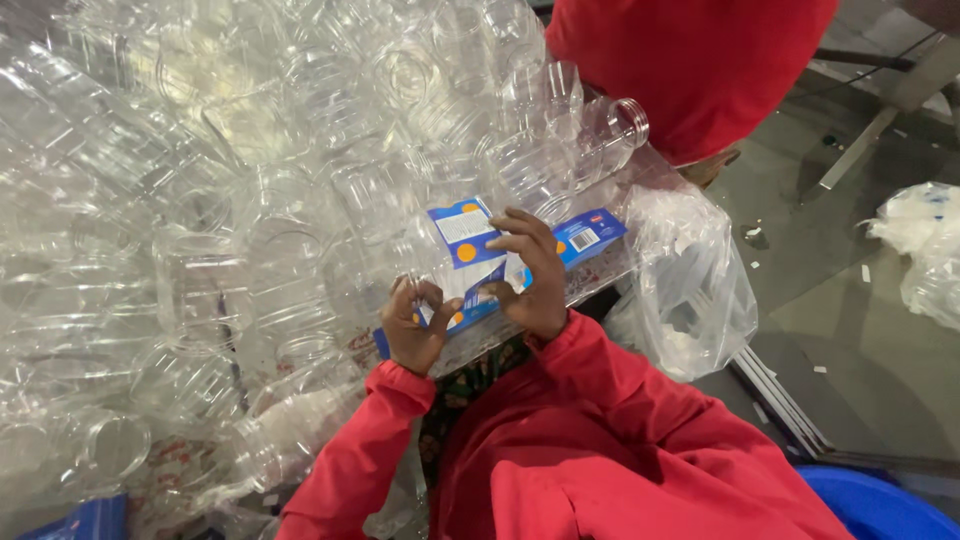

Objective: The person applies adhesive labels to clear plastic jars by hand, smoothing the labels onto the side of each jar before setting the jars aside.

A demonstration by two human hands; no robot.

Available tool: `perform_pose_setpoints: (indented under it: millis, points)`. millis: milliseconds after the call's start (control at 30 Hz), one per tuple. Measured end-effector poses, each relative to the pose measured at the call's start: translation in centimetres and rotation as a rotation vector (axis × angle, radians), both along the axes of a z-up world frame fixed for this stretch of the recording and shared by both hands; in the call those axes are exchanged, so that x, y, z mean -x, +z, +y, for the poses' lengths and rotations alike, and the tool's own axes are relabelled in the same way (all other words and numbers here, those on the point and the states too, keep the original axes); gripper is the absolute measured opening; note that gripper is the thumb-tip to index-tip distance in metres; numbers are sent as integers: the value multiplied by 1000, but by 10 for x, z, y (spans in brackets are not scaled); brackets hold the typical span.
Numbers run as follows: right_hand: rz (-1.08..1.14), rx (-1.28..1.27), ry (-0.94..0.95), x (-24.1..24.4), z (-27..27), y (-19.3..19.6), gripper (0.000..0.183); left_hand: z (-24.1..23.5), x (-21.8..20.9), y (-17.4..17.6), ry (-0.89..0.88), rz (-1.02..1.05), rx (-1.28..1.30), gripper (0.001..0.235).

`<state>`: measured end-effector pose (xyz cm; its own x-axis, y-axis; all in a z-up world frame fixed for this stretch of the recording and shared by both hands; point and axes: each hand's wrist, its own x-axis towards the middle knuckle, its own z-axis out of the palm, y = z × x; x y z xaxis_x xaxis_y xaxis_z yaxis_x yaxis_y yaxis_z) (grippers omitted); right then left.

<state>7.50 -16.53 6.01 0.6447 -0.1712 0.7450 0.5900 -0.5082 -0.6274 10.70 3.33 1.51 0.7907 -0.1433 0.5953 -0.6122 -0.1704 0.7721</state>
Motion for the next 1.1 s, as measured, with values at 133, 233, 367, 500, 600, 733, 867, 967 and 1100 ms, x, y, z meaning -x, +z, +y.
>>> perform_pose_setpoints:
  millis: [133, 233, 367, 500, 600, 733, 867, 967, 1100]
  points:
    - [-23, 0, 8, -3, -2, -4, 34, 1, 3, -4, -53, 122, 28, 17]
    - [5, -210, 96, -9, -3, -5, 31, -4, 5, -14, -91, 369, 87, 11]
    - [109, -216, -13, -10, -1, -17, 29, -4, 2, -25, -88, 291, 42, 11]
    - [240, -359, -2, -17, -3, -37, 51, 3, -6, -40, -126, 156, 70, 18]
    - [256, -436, 128, -14, -13, -43, 78, 9, -14, -50, -194, 291, 140, 17]
    - [443, -507, 368, 12, -28, -44, 107, 10, -20, -44, -323, 437, 281, 15]
    - [557, -120, 162, 62, -97, -39, 97, 20, -17, 2, -344, 204, 43, 10]
    - [779, 591, 163, 111, -178, -28, 78, 23, -42, 49, -274, 62, -112, 12]
    - [1493, 1071, -5, 153, -195, -64, 63, 29, -75, 111, -349, -66, -144, 10]
